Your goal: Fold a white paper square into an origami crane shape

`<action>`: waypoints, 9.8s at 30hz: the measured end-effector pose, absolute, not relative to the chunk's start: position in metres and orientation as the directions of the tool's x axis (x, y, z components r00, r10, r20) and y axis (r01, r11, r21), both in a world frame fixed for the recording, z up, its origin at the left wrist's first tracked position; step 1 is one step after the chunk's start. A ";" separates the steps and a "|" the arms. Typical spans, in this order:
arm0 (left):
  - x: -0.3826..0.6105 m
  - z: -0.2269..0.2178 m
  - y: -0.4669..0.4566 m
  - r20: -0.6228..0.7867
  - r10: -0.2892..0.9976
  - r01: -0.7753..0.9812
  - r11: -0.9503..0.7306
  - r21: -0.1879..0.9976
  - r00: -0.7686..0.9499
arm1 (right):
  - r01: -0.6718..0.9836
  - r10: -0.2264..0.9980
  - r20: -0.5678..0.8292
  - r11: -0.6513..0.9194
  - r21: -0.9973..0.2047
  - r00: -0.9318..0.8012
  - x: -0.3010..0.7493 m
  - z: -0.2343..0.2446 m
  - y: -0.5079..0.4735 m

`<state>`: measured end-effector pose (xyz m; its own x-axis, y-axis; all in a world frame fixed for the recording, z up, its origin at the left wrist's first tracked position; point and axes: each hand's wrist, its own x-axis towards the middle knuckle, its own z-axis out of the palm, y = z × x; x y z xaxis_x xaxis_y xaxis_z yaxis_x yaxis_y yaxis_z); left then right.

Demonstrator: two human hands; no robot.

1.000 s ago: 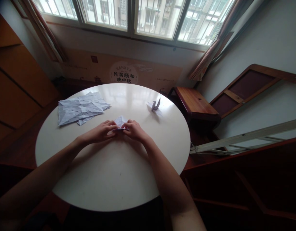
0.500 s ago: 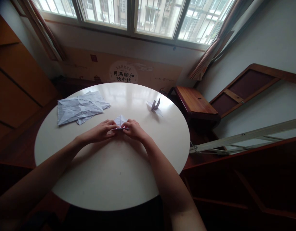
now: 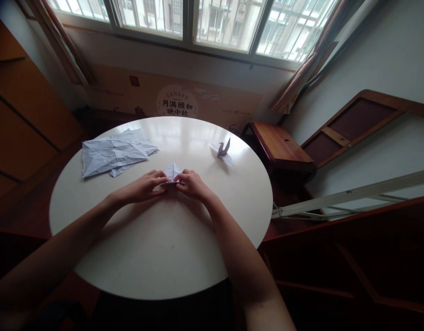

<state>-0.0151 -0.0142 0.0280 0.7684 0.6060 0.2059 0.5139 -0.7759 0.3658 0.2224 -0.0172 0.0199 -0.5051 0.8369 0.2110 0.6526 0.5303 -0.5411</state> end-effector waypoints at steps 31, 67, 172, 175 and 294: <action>-0.016 0.026 -0.013 0.196 0.601 0.517 -0.781 0.350 0.775 | 0.633 0.830 0.224 0.540 -0.555 -0.511 0.222 0.022 -0.018; -0.016 0.029 -0.015 0.191 0.601 0.510 -0.776 0.371 0.776 | 0.658 0.842 0.195 0.520 -0.545 -0.504 0.220 0.026 -0.020; -0.016 0.032 -0.017 0.163 0.605 0.521 -0.770 0.368 0.779 | 0.667 0.853 0.184 0.501 -0.551 -0.489 0.220 0.026 -0.020; -0.016 0.032 -0.017 0.164 0.604 0.518 -0.771 0.371 0.780 | 0.668 0.851 0.183 0.503 -0.548 -0.491 0.220 0.027 -0.020; -0.016 0.037 -0.019 0.121 0.607 0.537 -0.766 0.353 0.786 | 0.649 0.841 0.185 0.516 -0.559 -0.509 0.223 0.026 -0.020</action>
